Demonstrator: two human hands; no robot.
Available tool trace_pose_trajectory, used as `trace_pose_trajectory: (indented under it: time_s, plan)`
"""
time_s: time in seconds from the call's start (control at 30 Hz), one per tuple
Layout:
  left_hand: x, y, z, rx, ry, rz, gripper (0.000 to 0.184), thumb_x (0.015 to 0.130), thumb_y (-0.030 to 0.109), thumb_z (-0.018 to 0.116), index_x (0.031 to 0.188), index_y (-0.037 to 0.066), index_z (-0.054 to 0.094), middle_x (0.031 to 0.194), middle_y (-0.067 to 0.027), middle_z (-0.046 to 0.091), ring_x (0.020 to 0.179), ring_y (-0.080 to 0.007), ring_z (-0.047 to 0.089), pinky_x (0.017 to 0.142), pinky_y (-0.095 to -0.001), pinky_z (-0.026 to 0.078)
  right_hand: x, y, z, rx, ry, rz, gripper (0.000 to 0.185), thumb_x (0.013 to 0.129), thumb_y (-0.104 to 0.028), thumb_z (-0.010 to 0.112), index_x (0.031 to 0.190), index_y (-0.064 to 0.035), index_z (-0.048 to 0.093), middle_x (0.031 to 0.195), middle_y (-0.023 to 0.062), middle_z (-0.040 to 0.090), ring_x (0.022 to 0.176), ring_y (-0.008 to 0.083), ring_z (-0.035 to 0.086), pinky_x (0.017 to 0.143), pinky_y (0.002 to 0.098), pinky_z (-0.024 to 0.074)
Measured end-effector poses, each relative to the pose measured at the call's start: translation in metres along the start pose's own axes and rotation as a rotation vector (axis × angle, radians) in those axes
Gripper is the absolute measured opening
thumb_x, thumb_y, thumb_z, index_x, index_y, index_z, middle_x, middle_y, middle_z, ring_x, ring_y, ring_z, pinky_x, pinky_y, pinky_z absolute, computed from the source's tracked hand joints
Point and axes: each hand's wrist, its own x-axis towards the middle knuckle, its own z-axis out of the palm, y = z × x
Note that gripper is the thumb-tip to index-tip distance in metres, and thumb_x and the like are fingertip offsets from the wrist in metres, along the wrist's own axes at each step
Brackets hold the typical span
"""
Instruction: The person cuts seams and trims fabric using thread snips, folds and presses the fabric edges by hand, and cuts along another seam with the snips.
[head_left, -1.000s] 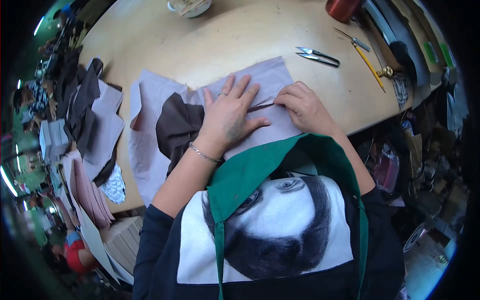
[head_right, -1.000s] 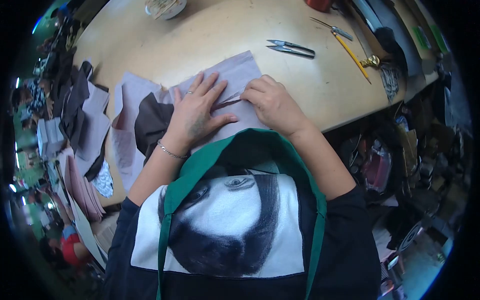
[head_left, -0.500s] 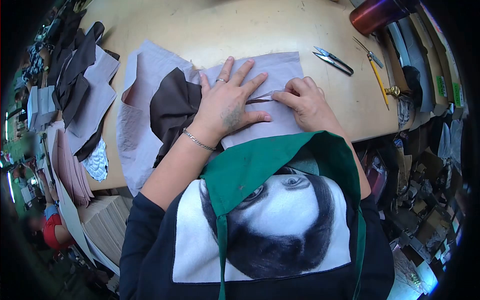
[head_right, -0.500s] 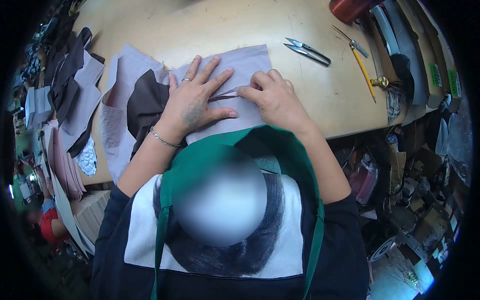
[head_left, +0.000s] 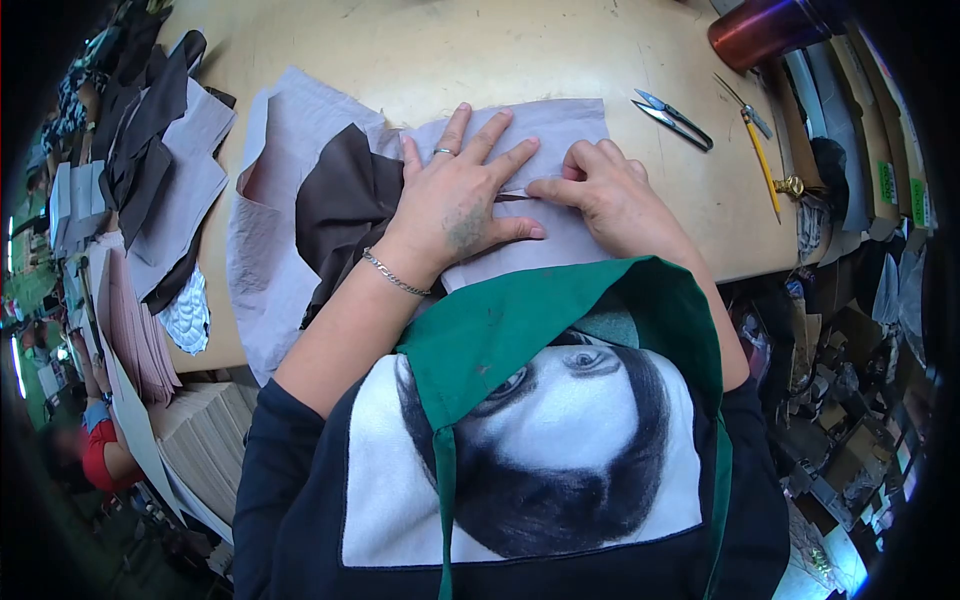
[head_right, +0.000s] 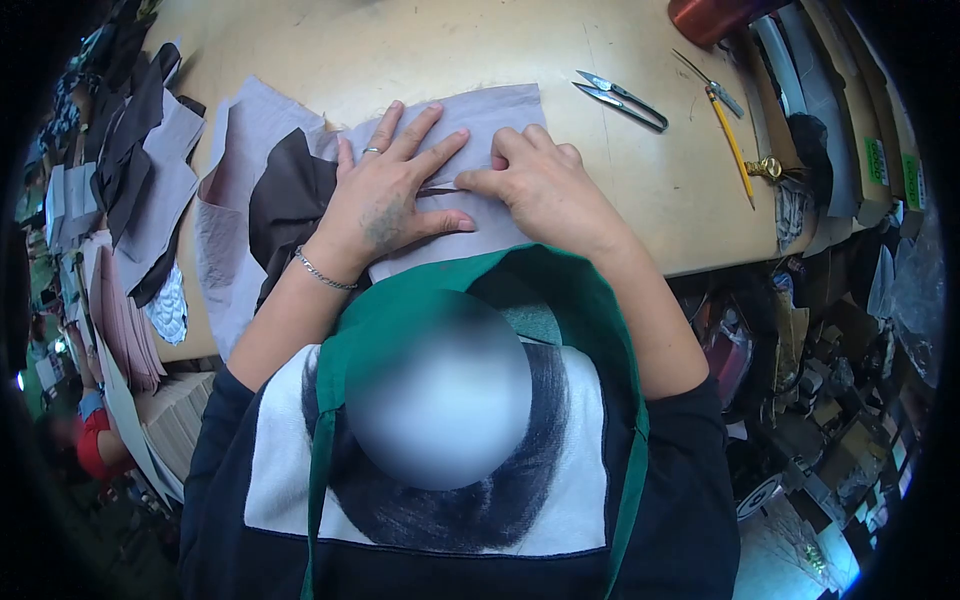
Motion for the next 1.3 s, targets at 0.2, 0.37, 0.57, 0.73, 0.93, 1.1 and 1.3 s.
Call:
trace_pose_trajectory:
  time_s: [0.2,0.37,0.57,0.73,0.93,1.1,1.3]
  plan:
    - [0.0,-0.001,0.001,-0.02,0.008,0.0,0.086,0.06,0.066,0.07,0.135,0.03,0.047,0.149,-0.0027,0.032,0.139,-0.0365,0.022,0.095,-0.0761,0.02,0.011,-0.012,0.001,-0.03,-0.018,-0.053,0.031,0.08,-0.016,0.055,0.106,-0.0273,0.069,0.096,0.0031,0.05,0.095,0.0225,0.049,0.08,0.0391,0.0417]
    - [0.001,-0.001,0.0,-0.024,-0.015,-0.013,0.086,0.06,0.065,0.071,0.135,0.03,0.048,0.149,-0.0026,0.032,0.139,-0.0365,0.022,0.095,-0.0758,0.021,0.016,-0.016,0.003,-0.061,0.024,-0.098,0.032,0.079,-0.017,0.055,0.105,-0.0279,0.071,0.093,0.0021,0.049,0.095,0.0221,0.048,0.081,0.0393,0.0394]
    - [-0.001,-0.002,0.001,-0.023,0.009,-0.008,0.086,0.06,0.067,0.069,0.135,0.031,0.047,0.149,-0.002,0.032,0.139,-0.0361,0.022,0.096,-0.0754,0.021,-0.001,0.008,-0.002,-0.129,0.101,-0.073,0.03,0.077,-0.017,0.057,0.101,-0.0277,0.071,0.094,0.0015,0.054,0.091,0.0218,0.049,0.073,0.0382,0.0436]
    - [0.0,-0.001,0.001,0.004,0.004,-0.006,0.086,0.061,0.068,0.068,0.136,0.032,0.046,0.149,-0.0017,0.032,0.139,-0.0354,0.022,0.096,-0.0751,0.021,-0.015,0.026,-0.01,-0.101,0.159,-0.01,0.029,0.076,-0.013,0.056,0.095,-0.0255,0.074,0.089,0.002,0.054,0.088,0.0222,0.05,0.071,0.0379,0.0429]
    - [0.0,-0.001,0.001,-0.001,0.004,-0.006,0.086,0.061,0.067,0.068,0.136,0.032,0.046,0.149,-0.0019,0.031,0.139,-0.0353,0.021,0.097,-0.0752,0.02,-0.015,0.023,-0.01,-0.139,0.171,-0.03,0.027,0.077,-0.013,0.056,0.096,-0.0234,0.073,0.09,0.0019,0.054,0.088,0.0223,0.05,0.07,0.0374,0.0435]
    - [-0.001,-0.001,0.001,-0.016,0.004,-0.007,0.086,0.061,0.066,0.069,0.136,0.032,0.045,0.149,-0.0015,0.031,0.139,-0.0358,0.021,0.096,-0.0754,0.021,0.005,0.0,0.011,-0.167,0.17,-0.167,0.026,0.076,-0.017,0.059,0.099,-0.0232,0.071,0.09,0.0015,0.052,0.089,0.0219,0.05,0.067,0.0377,0.0466]
    - [-0.001,-0.002,0.0,-0.017,-0.013,-0.012,0.085,0.062,0.065,0.069,0.137,0.032,0.044,0.15,-0.0018,0.029,0.14,-0.0344,0.021,0.098,-0.0753,0.019,0.005,0.005,0.014,-0.168,0.212,-0.149,0.03,0.076,-0.02,0.059,0.102,-0.0273,0.071,0.09,0.0014,0.053,0.089,0.0219,0.051,0.069,0.0369,0.0453]
